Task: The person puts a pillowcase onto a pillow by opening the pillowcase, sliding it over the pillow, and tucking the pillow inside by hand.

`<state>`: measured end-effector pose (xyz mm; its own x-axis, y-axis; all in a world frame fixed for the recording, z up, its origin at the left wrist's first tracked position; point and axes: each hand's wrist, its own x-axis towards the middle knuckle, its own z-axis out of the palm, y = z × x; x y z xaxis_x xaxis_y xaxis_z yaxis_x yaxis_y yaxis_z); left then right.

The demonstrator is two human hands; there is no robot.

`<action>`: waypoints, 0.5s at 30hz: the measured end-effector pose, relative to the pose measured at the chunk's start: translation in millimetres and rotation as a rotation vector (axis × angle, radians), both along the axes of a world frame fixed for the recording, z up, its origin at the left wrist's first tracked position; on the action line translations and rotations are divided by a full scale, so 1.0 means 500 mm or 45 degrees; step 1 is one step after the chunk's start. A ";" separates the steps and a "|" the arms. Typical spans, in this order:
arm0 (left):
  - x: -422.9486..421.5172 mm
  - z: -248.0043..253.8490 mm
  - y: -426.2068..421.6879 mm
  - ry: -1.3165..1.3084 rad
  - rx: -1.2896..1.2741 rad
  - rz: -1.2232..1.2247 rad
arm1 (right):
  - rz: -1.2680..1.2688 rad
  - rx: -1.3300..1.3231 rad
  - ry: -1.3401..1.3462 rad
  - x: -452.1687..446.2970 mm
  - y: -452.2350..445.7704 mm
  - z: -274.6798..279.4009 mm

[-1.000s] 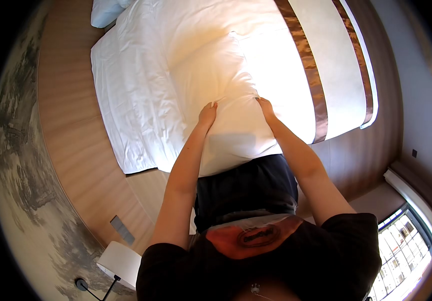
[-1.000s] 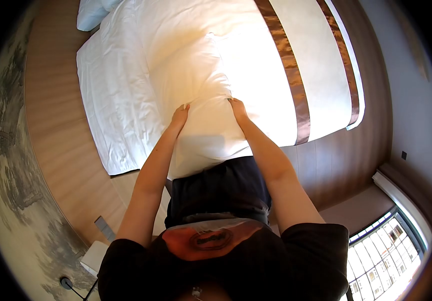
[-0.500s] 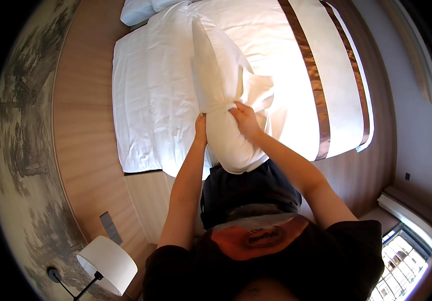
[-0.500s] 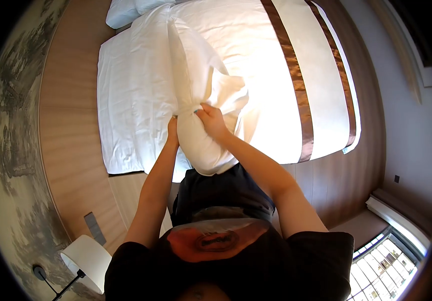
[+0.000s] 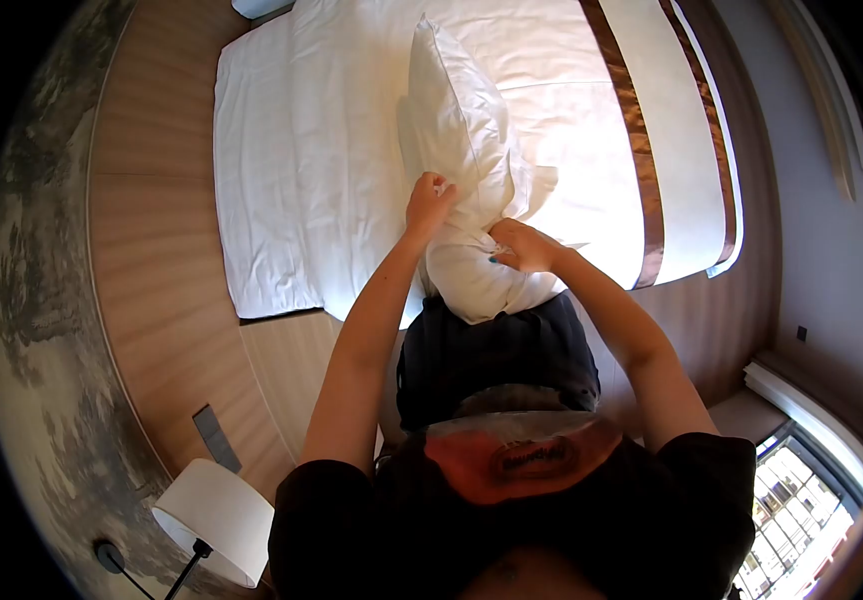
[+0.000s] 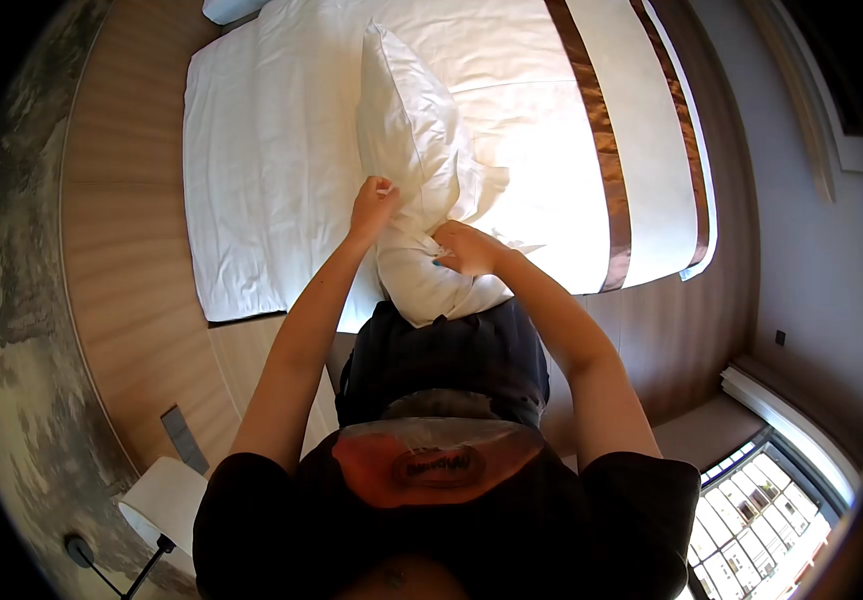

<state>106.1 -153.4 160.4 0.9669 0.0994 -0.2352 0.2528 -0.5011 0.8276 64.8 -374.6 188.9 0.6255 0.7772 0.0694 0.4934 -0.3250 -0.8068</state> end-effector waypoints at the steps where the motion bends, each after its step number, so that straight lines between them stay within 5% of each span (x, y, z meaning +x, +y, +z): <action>1: 0.015 0.014 -0.011 -0.089 0.036 -0.029 | 0.012 -0.023 -0.028 0.002 0.002 0.008; 10: 0.096 0.039 -0.068 0.381 0.192 -0.773 | -0.260 -0.134 -0.138 0.015 0.049 0.006; 15: 0.076 -0.064 -0.055 0.546 -0.305 -0.689 | -0.620 -0.142 -0.126 0.045 0.073 -0.008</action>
<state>144.1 -180.8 128.3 0.6840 -0.4682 -0.5594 0.3476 -0.4650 0.8142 87.2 -338.0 185.1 0.9116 0.4032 0.0800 0.3356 -0.6177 -0.7112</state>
